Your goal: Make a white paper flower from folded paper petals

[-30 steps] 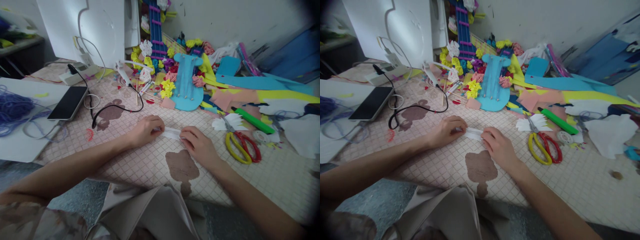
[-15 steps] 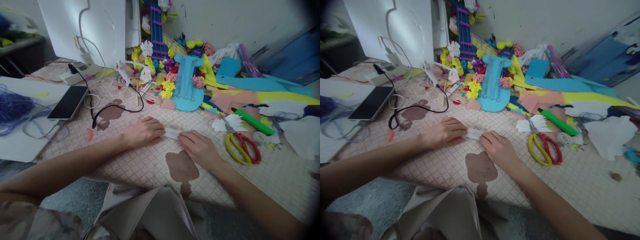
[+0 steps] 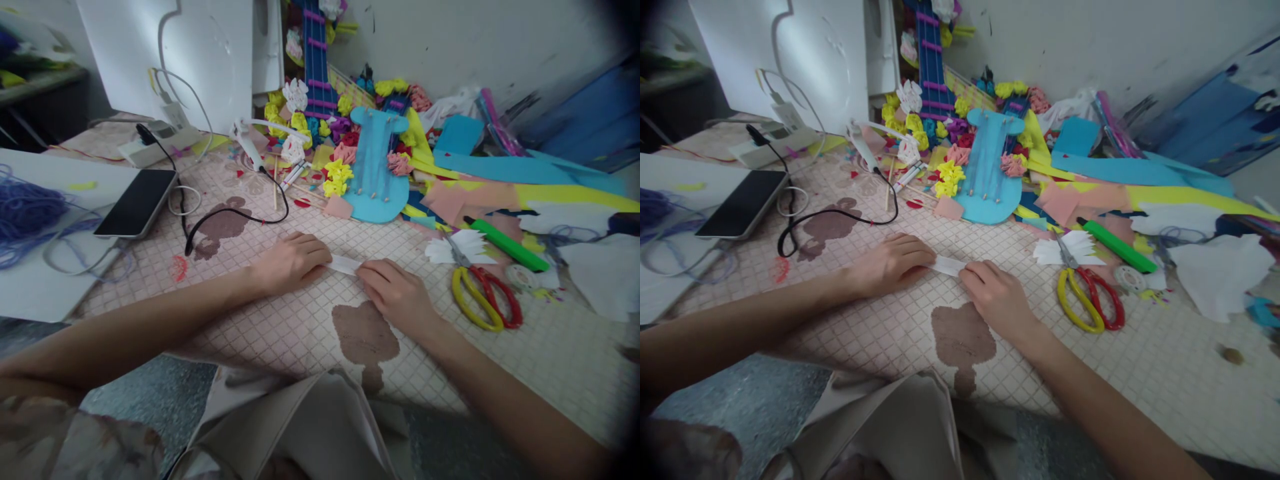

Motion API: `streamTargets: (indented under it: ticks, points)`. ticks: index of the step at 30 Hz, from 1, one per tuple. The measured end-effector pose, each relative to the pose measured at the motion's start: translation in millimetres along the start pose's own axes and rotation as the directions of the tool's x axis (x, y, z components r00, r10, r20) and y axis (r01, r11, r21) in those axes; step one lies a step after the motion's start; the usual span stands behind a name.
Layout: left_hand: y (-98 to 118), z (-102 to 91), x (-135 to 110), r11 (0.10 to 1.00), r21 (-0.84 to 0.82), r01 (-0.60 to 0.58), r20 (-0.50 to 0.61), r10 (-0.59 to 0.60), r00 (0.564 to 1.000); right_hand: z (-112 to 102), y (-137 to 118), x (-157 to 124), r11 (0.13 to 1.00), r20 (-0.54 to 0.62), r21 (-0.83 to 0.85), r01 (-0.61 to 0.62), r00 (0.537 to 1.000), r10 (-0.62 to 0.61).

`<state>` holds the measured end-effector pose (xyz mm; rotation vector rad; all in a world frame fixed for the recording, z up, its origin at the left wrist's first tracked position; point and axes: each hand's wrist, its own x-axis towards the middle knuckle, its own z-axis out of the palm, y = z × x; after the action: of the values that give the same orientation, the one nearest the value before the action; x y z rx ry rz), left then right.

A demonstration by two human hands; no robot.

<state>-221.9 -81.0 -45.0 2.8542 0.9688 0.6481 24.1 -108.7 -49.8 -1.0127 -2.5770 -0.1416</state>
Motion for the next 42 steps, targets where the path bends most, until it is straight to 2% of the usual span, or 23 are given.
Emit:
streamTargets:
  ticks: [5,10,15,19,24,34,42]
  points:
    - [2.3,-1.6,2.8,0.996,-0.068,0.058,0.032,-0.056,0.998,0.0,1.8,4.0,0.956,-0.005,0.256,-0.144,0.989,0.151]
    - [3.9,-1.7,9.6,0.971,-0.159,0.179,0.032,-0.176,0.984,-5.8,5.0,15.0,0.865,0.094,0.405,-0.297,0.954,0.283]
    - [6.8,-0.1,13.6,0.94,-0.083,0.332,0.007,-0.333,0.943,-7.6,11.7,20.7,0.822,0.153,0.439,-0.363,0.932,0.329]
    - [4.9,1.0,17.3,0.93,-0.006,0.369,0.013,-0.369,0.93,-6.1,14.6,23.5,0.829,0.144,0.405,-0.386,0.922,0.36]
    - [-0.3,-1.8,23.3,0.912,0.002,0.41,0.069,-0.409,0.91,-4.8,14.3,26.9,0.838,0.133,0.359,-0.411,0.911,0.39]
    - [-4.9,-2.0,25.8,0.897,-0.072,0.436,0.068,-0.431,0.9,-2.0,16.4,27.1,0.849,0.098,0.348,-0.398,0.916,0.39]
    - [-9.7,1.7,26.7,0.894,-0.142,0.424,0.096,-0.414,0.905,-4.5,25.6,32.8,0.806,0.259,0.41,-0.428,0.901,0.347]
